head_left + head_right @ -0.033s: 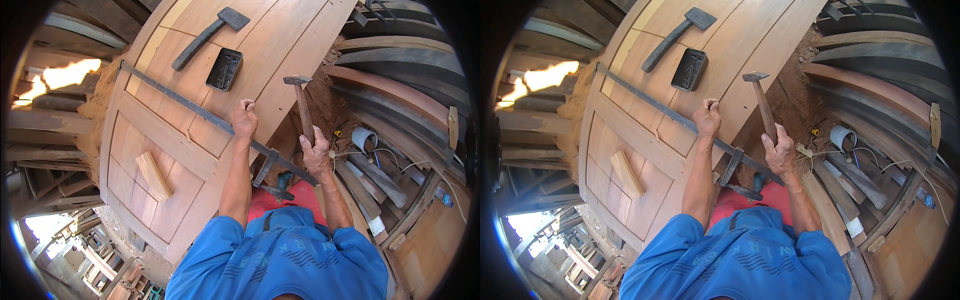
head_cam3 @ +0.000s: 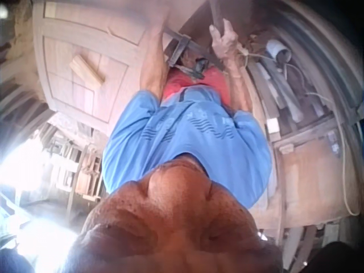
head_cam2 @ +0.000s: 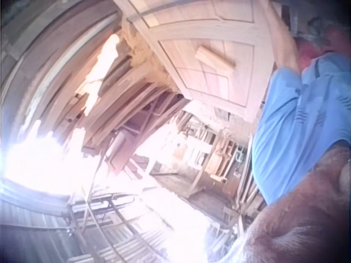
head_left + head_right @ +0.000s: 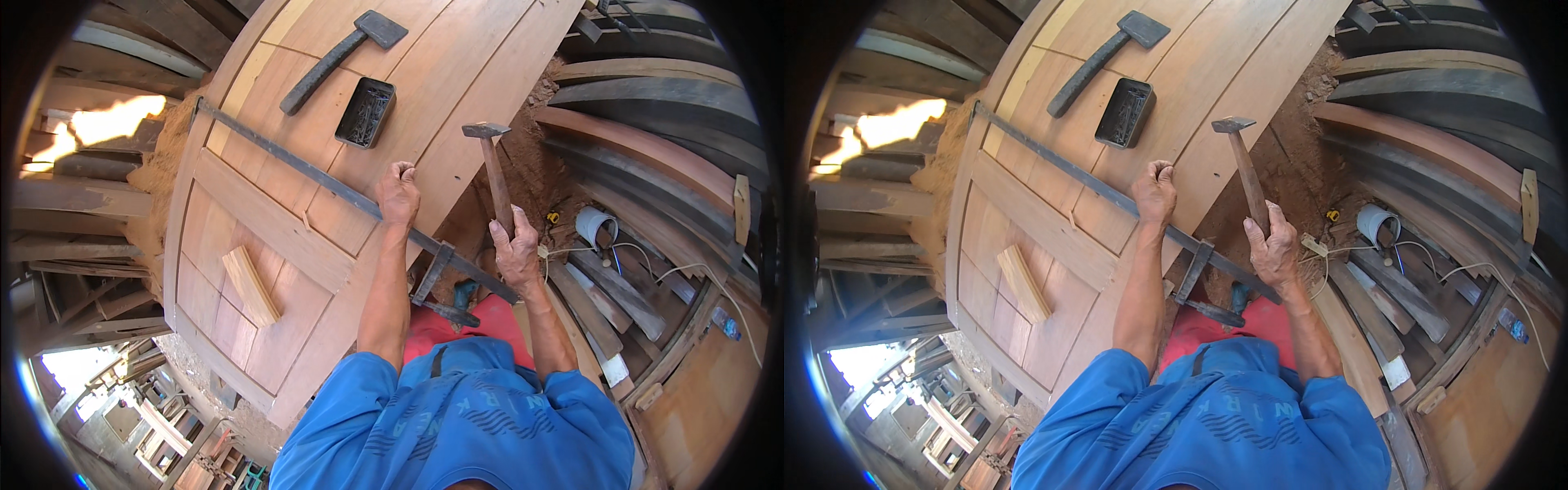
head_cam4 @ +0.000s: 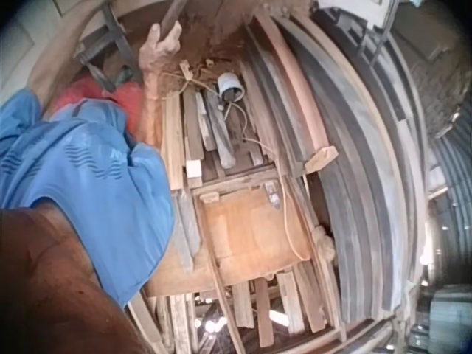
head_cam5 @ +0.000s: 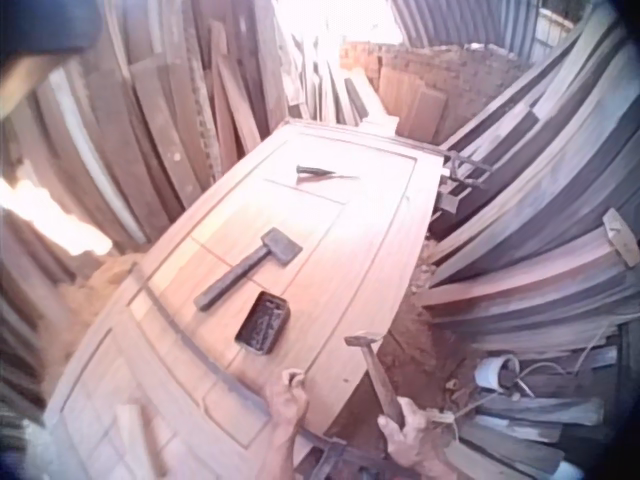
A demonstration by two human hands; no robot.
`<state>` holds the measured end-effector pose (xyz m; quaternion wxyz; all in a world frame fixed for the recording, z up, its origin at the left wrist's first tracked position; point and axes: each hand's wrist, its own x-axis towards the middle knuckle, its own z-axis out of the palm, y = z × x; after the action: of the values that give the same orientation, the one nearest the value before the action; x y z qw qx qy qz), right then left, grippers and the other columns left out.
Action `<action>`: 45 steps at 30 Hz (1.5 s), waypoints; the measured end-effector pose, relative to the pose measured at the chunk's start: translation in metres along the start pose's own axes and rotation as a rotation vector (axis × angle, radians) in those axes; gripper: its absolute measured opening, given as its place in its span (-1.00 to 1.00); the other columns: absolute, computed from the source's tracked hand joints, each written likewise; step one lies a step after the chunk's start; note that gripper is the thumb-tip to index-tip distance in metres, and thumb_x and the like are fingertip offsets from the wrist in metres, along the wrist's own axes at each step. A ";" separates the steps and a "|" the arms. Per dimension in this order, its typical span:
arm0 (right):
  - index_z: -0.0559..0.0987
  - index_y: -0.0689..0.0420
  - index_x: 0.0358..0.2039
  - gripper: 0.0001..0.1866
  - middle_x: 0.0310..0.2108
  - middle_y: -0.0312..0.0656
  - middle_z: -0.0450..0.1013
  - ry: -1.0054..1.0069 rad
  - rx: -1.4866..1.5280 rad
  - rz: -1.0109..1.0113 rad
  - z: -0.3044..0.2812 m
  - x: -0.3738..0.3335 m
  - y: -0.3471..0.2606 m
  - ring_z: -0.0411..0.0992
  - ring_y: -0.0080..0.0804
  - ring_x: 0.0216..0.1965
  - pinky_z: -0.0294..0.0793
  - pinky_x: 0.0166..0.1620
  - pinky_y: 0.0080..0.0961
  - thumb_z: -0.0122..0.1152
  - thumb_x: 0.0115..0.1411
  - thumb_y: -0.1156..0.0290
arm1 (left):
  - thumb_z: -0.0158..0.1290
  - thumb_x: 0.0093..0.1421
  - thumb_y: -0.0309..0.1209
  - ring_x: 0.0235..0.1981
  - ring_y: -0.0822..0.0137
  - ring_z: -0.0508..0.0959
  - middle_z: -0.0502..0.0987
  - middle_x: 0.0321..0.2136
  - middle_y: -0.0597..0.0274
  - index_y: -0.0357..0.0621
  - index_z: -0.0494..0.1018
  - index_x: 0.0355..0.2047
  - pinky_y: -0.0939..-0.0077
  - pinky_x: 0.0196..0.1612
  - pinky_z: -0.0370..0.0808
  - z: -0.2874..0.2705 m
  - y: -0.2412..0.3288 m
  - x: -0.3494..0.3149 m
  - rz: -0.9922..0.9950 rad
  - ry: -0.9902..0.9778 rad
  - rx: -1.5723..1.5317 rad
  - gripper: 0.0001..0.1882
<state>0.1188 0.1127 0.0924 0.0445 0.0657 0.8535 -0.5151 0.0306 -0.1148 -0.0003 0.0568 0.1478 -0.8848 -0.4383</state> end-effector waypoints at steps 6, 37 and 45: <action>0.49 0.35 0.09 -0.56 -0.37 0.10 0.54 -0.029 0.041 -0.021 -0.011 0.001 0.005 0.58 0.05 -0.32 0.52 -0.22 -0.17 0.23 0.37 0.26 | 0.20 0.30 -0.48 -0.33 0.08 0.72 0.69 -0.39 -0.04 -0.22 0.61 -0.23 0.27 -0.21 0.60 0.001 -0.004 -0.003 0.079 0.028 0.061 -0.92; 0.17 -0.05 0.51 -0.25 -0.38 0.02 0.45 -0.282 -0.323 -0.356 0.003 0.013 -0.019 0.50 0.13 -0.38 0.51 -0.29 -0.01 0.15 0.34 0.47 | 0.16 0.14 -0.61 -0.25 -0.07 0.47 0.48 -0.36 -0.01 -0.20 0.43 -0.28 0.05 -0.16 0.42 0.004 -0.008 -0.009 0.324 0.075 0.057 -0.84; 0.14 -0.02 0.52 -0.23 -0.36 0.06 0.45 -0.309 -0.334 -0.320 -0.001 0.015 -0.022 0.50 0.11 -0.37 0.49 -0.28 -0.06 0.14 0.33 0.52 | 0.24 0.10 -0.59 -0.21 -0.05 0.48 0.52 -0.31 0.02 -0.18 0.50 -0.25 0.09 -0.11 0.45 0.004 -0.006 -0.012 0.281 0.085 0.033 -0.79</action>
<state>0.1002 0.1045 0.1098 0.1026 -0.1573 0.9092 -0.3717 0.0418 -0.1113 -0.0070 0.1525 0.0417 -0.9006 -0.4049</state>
